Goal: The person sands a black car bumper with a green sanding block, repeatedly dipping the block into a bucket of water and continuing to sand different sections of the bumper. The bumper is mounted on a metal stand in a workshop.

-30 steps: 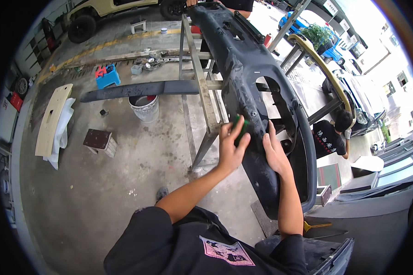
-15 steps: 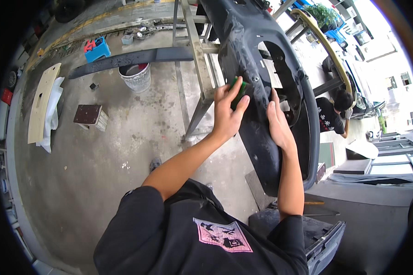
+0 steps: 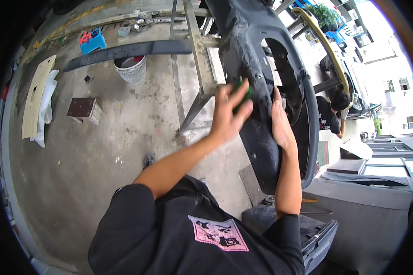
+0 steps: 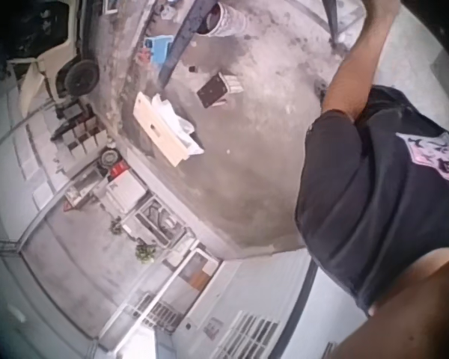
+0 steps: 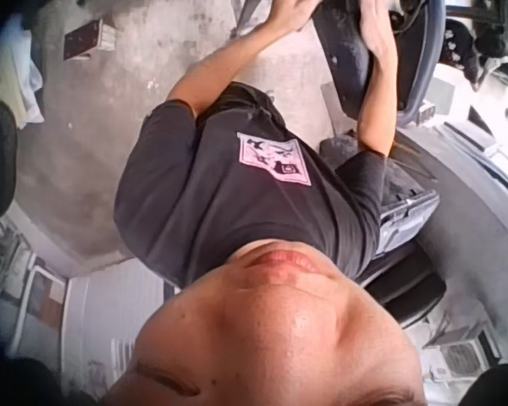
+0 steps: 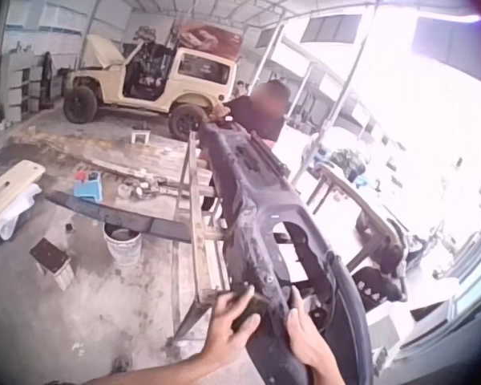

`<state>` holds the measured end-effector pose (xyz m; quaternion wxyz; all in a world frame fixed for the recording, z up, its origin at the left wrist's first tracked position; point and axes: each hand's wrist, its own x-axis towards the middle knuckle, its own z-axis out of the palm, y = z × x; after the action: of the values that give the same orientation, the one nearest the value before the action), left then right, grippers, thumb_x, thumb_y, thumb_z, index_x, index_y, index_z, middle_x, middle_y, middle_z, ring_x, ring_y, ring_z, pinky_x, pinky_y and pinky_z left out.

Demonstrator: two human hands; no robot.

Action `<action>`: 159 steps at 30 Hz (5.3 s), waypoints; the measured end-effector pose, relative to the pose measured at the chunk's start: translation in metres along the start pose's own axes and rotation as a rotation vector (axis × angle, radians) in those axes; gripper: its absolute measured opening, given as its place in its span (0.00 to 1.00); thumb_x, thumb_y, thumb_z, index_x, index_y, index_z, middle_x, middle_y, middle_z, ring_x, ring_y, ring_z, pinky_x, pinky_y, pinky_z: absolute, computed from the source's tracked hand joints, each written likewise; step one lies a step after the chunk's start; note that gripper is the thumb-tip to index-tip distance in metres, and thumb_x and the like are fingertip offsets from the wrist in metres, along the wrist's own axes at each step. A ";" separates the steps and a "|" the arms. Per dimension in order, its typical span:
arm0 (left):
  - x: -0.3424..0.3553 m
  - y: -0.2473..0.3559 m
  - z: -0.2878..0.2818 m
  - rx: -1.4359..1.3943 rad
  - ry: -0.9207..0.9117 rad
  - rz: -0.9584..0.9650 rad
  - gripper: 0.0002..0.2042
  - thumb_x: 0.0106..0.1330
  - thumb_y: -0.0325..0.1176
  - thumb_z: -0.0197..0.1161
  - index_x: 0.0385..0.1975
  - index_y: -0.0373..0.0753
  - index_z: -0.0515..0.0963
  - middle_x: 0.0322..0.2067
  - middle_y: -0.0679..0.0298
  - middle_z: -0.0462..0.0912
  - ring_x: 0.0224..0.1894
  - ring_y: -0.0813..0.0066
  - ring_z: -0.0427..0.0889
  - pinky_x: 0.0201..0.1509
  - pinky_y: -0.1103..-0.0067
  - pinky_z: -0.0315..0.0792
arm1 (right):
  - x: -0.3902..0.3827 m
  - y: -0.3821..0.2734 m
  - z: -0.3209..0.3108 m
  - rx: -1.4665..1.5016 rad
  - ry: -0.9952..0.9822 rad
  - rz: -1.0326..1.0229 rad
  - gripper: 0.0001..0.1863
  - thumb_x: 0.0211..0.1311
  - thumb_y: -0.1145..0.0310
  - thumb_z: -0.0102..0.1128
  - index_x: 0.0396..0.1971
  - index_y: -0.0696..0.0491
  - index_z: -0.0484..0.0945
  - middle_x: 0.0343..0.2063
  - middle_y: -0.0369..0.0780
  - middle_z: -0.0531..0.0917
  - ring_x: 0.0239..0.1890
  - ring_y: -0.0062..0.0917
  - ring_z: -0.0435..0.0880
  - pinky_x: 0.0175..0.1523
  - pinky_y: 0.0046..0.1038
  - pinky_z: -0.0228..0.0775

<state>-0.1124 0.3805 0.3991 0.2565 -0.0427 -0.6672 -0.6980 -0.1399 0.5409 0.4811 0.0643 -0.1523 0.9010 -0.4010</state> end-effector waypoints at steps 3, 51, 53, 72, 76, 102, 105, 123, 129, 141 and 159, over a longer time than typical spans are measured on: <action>0.006 0.002 0.004 -0.044 0.071 -0.002 0.27 0.66 0.36 0.66 0.66 0.47 0.72 0.50 0.52 0.72 0.54 0.56 0.69 0.63 0.69 0.62 | 0.000 -0.017 0.002 -0.022 0.020 -0.009 0.38 0.77 0.47 0.32 0.74 0.61 0.45 0.65 0.59 0.66 0.70 0.45 0.63 0.72 0.33 0.49; 0.004 0.000 0.009 0.091 0.126 0.038 0.27 0.66 0.34 0.65 0.66 0.43 0.71 0.50 0.51 0.72 0.52 0.57 0.69 0.61 0.68 0.63 | 0.005 -0.010 0.004 0.010 -0.026 -0.018 0.42 0.76 0.42 0.26 0.73 0.64 0.45 0.69 0.57 0.60 0.74 0.41 0.56 0.75 0.32 0.44; -0.036 0.006 0.000 0.085 -0.035 0.091 0.29 0.64 0.38 0.67 0.67 0.45 0.71 0.58 0.44 0.69 0.59 0.48 0.68 0.66 0.63 0.61 | -0.001 -0.006 0.002 -0.006 -0.016 -0.009 0.41 0.77 0.43 0.26 0.73 0.64 0.45 0.69 0.56 0.60 0.74 0.41 0.56 0.75 0.32 0.44; -0.006 -0.006 -0.009 0.034 -0.098 0.141 0.29 0.64 0.37 0.66 0.67 0.49 0.71 0.56 0.52 0.70 0.61 0.53 0.65 0.69 0.64 0.55 | 0.001 -0.014 0.000 -0.016 -0.023 0.022 0.34 0.79 0.53 0.30 0.74 0.62 0.46 0.70 0.55 0.59 0.74 0.38 0.56 0.74 0.31 0.44; 0.011 0.000 -0.009 0.081 -0.040 0.080 0.29 0.64 0.38 0.65 0.67 0.48 0.70 0.55 0.52 0.71 0.61 0.55 0.66 0.69 0.65 0.56 | 0.003 -0.013 0.002 0.000 -0.029 0.018 0.33 0.79 0.55 0.31 0.74 0.61 0.46 0.70 0.55 0.59 0.74 0.37 0.56 0.74 0.30 0.44; 0.002 0.002 -0.008 0.005 -0.040 0.075 0.26 0.64 0.42 0.67 0.64 0.52 0.74 0.50 0.52 0.70 0.58 0.55 0.68 0.65 0.66 0.61 | 0.001 -0.012 0.000 0.042 -0.043 0.100 0.31 0.80 0.57 0.32 0.73 0.62 0.47 0.70 0.53 0.59 0.74 0.37 0.55 0.75 0.31 0.43; -0.011 0.005 -0.010 -0.025 -0.084 0.114 0.28 0.64 0.38 0.67 0.65 0.50 0.73 0.51 0.52 0.70 0.57 0.54 0.68 0.65 0.67 0.60 | 0.001 -0.014 0.006 -0.010 0.036 -0.039 0.31 0.80 0.56 0.32 0.73 0.61 0.49 0.68 0.52 0.64 0.70 0.36 0.62 0.73 0.30 0.49; -0.024 0.002 -0.033 -0.155 -0.005 -0.054 0.28 0.60 0.35 0.71 0.63 0.47 0.75 0.54 0.55 0.73 0.56 0.60 0.70 0.65 0.70 0.62 | 0.001 -0.012 0.001 0.005 -0.006 -0.001 0.32 0.80 0.57 0.33 0.73 0.62 0.47 0.68 0.51 0.63 0.70 0.33 0.60 0.73 0.28 0.46; -0.019 -0.006 -0.028 0.135 0.113 0.015 0.25 0.57 0.33 0.74 0.56 0.41 0.78 0.56 0.54 0.75 0.57 0.59 0.74 0.62 0.69 0.68 | 0.002 -0.013 0.001 -0.004 -0.032 0.015 0.32 0.80 0.56 0.33 0.74 0.62 0.47 0.67 0.50 0.63 0.69 0.29 0.61 0.72 0.27 0.46; 0.020 -0.019 -0.014 0.348 0.166 0.065 0.23 0.60 0.43 0.70 0.57 0.52 0.80 0.55 0.49 0.72 0.56 0.49 0.69 0.62 0.62 0.64 | 0.004 -0.017 0.001 0.059 -0.057 0.031 0.33 0.80 0.56 0.34 0.74 0.60 0.45 0.70 0.49 0.57 0.72 0.30 0.54 0.74 0.29 0.42; 0.039 -0.024 -0.018 0.329 0.186 0.111 0.22 0.60 0.45 0.70 0.56 0.54 0.81 0.53 0.49 0.72 0.55 0.50 0.69 0.62 0.62 0.64 | 0.006 -0.024 0.005 0.105 -0.070 0.039 0.34 0.79 0.58 0.39 0.75 0.58 0.42 0.74 0.49 0.51 0.75 0.31 0.48 0.76 0.31 0.39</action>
<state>-0.1513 0.3508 0.3911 0.3587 0.0275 -0.7424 -0.5652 -0.1386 0.5201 0.4952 0.1116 -0.1449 0.8788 -0.4409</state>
